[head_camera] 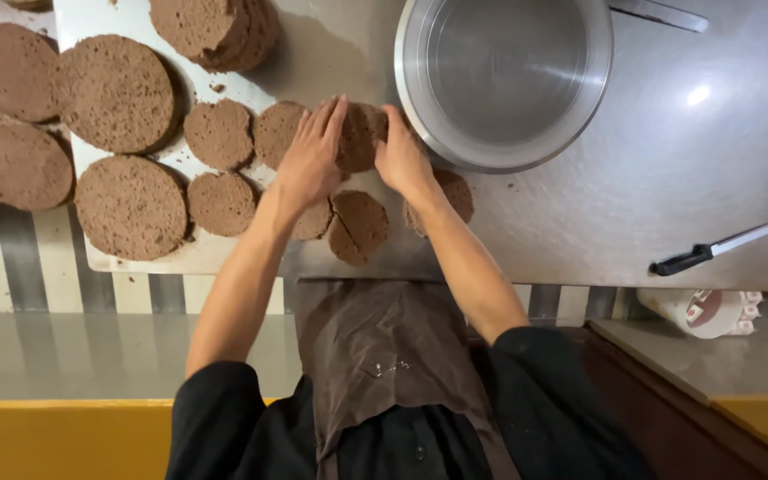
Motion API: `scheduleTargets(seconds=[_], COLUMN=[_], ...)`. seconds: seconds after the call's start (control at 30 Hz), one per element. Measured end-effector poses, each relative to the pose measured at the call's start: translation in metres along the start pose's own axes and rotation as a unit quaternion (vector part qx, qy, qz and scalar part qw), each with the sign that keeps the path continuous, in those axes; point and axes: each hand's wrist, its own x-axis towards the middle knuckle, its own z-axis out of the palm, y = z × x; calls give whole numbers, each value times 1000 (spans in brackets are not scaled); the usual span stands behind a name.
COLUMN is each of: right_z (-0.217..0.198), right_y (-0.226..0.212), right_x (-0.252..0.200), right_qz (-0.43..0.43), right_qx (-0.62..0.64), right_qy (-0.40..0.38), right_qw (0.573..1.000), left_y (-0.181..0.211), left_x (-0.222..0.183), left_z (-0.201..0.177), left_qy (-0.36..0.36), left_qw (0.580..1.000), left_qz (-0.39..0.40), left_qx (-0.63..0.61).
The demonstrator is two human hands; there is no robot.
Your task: The person arranges round chocolate cake layers on a cork board, stacking some of them, and moves stacks of yellow sponge cake rounds onto a stainless steel tray, spreading the layers out in rows across the work surfaces.
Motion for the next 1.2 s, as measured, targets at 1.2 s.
scheduleTargets(seconds=[1.2], right_z=[-261], right_y=[270], right_x=[-93], right_qz=[87], right_qx=[586], right_qy=[443], right_qw=[673], left_y=[142], left_x=[-22], left_z=[89], left_qy=[-35], left_qw=[996], left_qz=[-32], left_qx=[-78])
